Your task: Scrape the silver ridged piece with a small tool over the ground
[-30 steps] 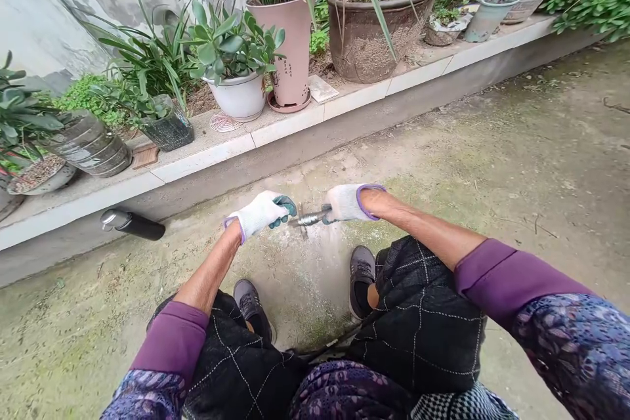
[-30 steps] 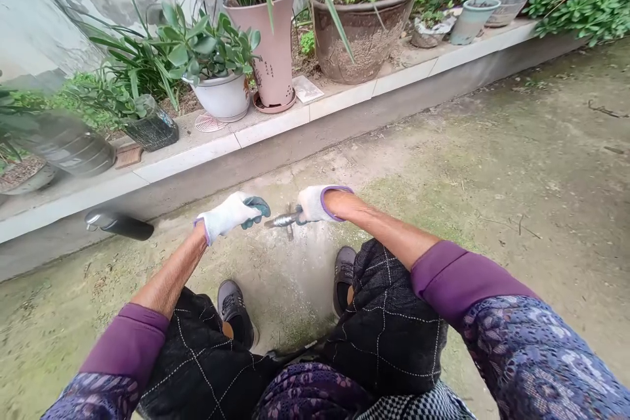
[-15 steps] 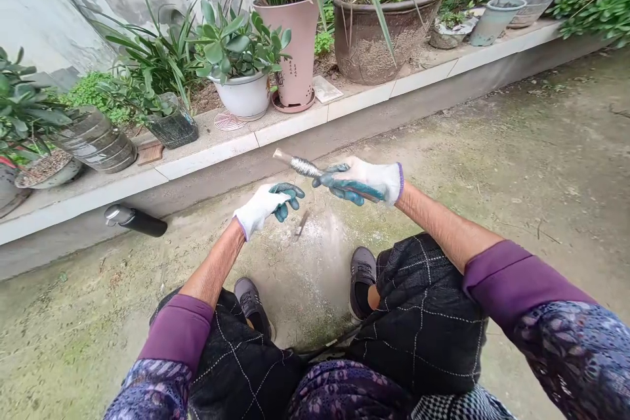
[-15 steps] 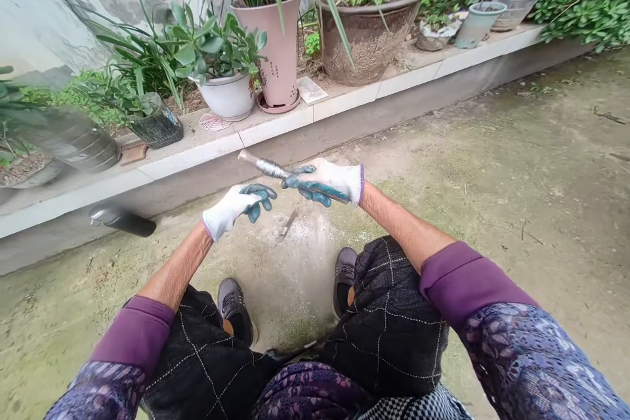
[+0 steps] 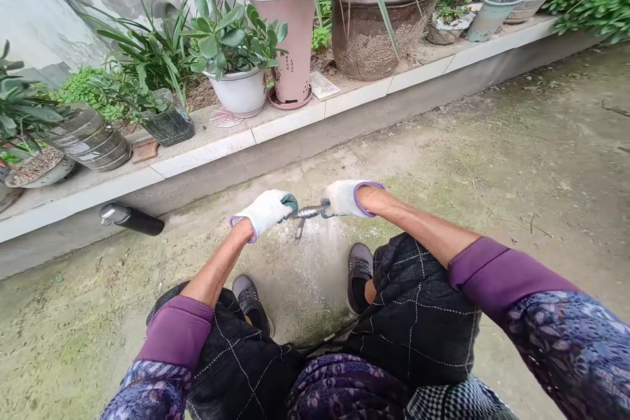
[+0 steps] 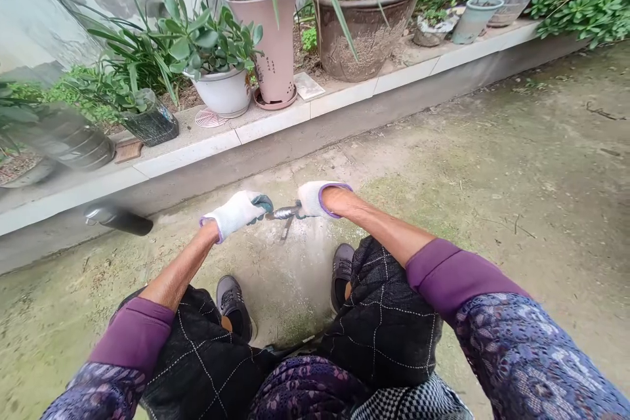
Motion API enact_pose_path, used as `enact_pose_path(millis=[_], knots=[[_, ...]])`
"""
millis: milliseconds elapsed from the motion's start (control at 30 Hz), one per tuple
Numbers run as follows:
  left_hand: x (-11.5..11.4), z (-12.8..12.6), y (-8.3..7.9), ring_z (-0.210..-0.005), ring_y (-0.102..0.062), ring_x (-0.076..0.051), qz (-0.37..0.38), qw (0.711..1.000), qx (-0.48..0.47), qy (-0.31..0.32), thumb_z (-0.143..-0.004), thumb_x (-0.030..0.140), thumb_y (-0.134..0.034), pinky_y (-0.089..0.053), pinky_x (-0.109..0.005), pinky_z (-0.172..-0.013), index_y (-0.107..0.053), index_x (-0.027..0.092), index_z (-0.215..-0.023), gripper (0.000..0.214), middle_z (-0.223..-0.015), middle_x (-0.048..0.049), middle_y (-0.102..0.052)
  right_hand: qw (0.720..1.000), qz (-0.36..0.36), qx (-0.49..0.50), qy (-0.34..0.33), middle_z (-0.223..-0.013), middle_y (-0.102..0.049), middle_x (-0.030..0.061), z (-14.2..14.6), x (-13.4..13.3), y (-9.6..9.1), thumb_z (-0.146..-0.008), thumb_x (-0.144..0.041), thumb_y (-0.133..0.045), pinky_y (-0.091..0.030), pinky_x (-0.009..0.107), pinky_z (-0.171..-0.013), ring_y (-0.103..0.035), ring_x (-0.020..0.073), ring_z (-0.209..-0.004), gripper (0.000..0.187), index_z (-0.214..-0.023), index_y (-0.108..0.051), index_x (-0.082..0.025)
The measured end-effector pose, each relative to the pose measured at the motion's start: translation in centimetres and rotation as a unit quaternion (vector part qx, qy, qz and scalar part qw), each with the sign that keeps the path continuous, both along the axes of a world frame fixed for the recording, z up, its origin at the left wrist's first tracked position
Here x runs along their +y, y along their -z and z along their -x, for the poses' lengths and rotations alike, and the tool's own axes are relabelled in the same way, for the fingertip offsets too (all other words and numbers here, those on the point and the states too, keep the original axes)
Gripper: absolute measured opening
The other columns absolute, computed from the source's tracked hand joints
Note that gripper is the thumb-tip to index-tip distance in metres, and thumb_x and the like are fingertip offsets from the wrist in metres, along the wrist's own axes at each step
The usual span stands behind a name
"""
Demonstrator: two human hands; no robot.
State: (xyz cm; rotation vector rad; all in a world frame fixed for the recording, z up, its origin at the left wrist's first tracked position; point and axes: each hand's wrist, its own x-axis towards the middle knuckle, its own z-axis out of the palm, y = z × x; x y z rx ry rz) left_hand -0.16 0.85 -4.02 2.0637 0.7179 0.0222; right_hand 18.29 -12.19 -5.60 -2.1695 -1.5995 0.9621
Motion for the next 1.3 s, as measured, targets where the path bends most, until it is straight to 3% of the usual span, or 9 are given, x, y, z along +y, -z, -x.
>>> enact_pose_path(millis=[133,267,367,500,767,867,1033,1200,1300], knots=[[-0.1,-0.2,-0.2,-0.045,-0.049,-0.009,-0.001,1.0,-0.022,-0.021,-0.074,0.019,-0.062,-0.034,-0.019,-0.041,-0.074,0.015,-0.091,0.021,-0.067,-0.0034,-0.068,0.984,-0.027,-0.173,0.006,-0.065,-0.063,0.0075,-1.2,0.2,-1.5,-0.08,-0.053,-0.063,-0.035,0.029,-0.054,-0.058,0.0196,-0.061,0.039,-0.088,-0.076,-0.017],[0.1,-0.5,-0.8,-0.045,-0.051,-0.008,0.04,0.996,-0.065,-0.034,-0.079,0.021,-0.055,-0.042,-0.02,-0.043,-0.072,0.014,-0.104,0.031,-0.077,-0.0049,-0.07,0.98,-0.09,-0.169,0.058,-0.069,-0.063,0.0031,-2.0,-0.5,-2.8,-0.085,-0.051,-0.057,-0.033,0.027,-0.054,-0.052,0.0147,-0.059,0.038,-0.098,-0.074,-0.021],[0.0,-0.4,-1.1,-0.045,-0.051,-0.007,0.09,0.99,-0.105,-0.028,-0.079,0.021,-0.055,-0.043,-0.02,-0.043,-0.071,0.012,-0.105,0.032,-0.08,-0.0052,-0.07,0.98,-0.142,-0.08,0.112,-0.064,-0.057,0.0001,-2.0,-1.1,-3.2,-0.085,-0.05,-0.06,-0.032,0.025,-0.049,-0.046,0.0113,-0.053,0.036,-0.097,-0.072,-0.019],[-0.3,-0.4,-1.0,-0.045,-0.051,-0.007,0.117,0.986,-0.117,0.003,-0.079,0.021,-0.057,-0.04,-0.018,-0.042,-0.071,0.011,-0.101,0.028,-0.07,-0.0031,-0.065,0.964,-0.144,0.161,0.153,-0.058,-0.05,-0.0033,-1.1,-1.7,-3.7,-0.082,-0.052,-0.066,-0.033,0.021,-0.037,-0.039,0.008,-0.043,0.039,-0.099,-0.068,-0.017],[0.2,-0.4,-1.6,-0.047,-0.051,-0.008,0.036,0.996,-0.076,0.02,-0.078,0.02,-0.058,-0.037,-0.017,-0.041,-0.072,0.011,-0.092,0.022,-0.068,-0.0028,-0.065,0.955,-0.021,0.296,-0.016,-0.056,-0.052,-0.0043,0.5,-2.7,-3.9,-0.076,-0.053,-0.072,-0.034,0.02,-0.03,-0.041,0.0079,-0.039,0.047,-0.104,-0.069,-0.015],[0.9,0.0,-1.4,-0.052,-0.053,-0.009,0.009,0.998,-0.053,0.026,-0.071,0.016,-0.059,-0.04,-0.017,-0.045,-0.075,0.012,-0.087,0.022,-0.069,-0.0026,-0.066,0.977,0.023,0.204,-0.064,-0.055,-0.053,-0.0028,0.6,-2.8,-3.3,-0.074,-0.052,-0.071,-0.035,0.022,-0.034,-0.044,0.0098,-0.041,0.043,-0.098,-0.071,-0.016],[0.4,0.6,-0.4,-0.047,-0.049,-0.008,-0.027,1.0,0.0,0.01,-0.07,0.016,-0.058,-0.035,-0.018,-0.042,-0.076,0.014,-0.085,0.023,-0.063,-0.0008,-0.063,0.998,0.006,-0.046,-0.033,-0.053,-0.058,0.0043,1.3,-1.5,-1.7,-0.069,-0.045,-0.075,-0.039,0.028,-0.049,-0.056,0.0187,-0.054,0.029,-0.079,-0.074,-0.017],[-0.7,0.9,-0.5,-0.046,-0.052,-0.011,-0.003,1.0,-0.019,0.006,-0.075,0.021,-0.061,-0.036,-0.021,-0.042,-0.075,0.015,-0.095,0.026,-0.07,-0.0053,-0.07,0.984,-0.019,-0.175,-0.019,-0.062,-0.062,0.0075,0.0,-0.3,-1.5,-0.073,-0.045,-0.071,-0.036,0.029,-0.055,-0.058,0.0196,-0.061,0.031,-0.085,-0.075,-0.017],[-0.7,0.9,-0.8,-0.05,-0.056,-0.012,0.018,0.998,-0.055,-0.003,-0.077,0.021,-0.06,-0.043,-0.025,-0.048,-0.074,0.015,-0.104,0.031,-0.081,-0.0087,-0.074,0.987,-0.071,-0.145,0.023,-0.061,-0.059,0.0016,-1.3,-0.6,-2.5,-0.08,-0.045,-0.064,-0.032,0.026,-0.05,-0.051,0.0131,-0.054,0.03,-0.09,-0.074,-0.019]])
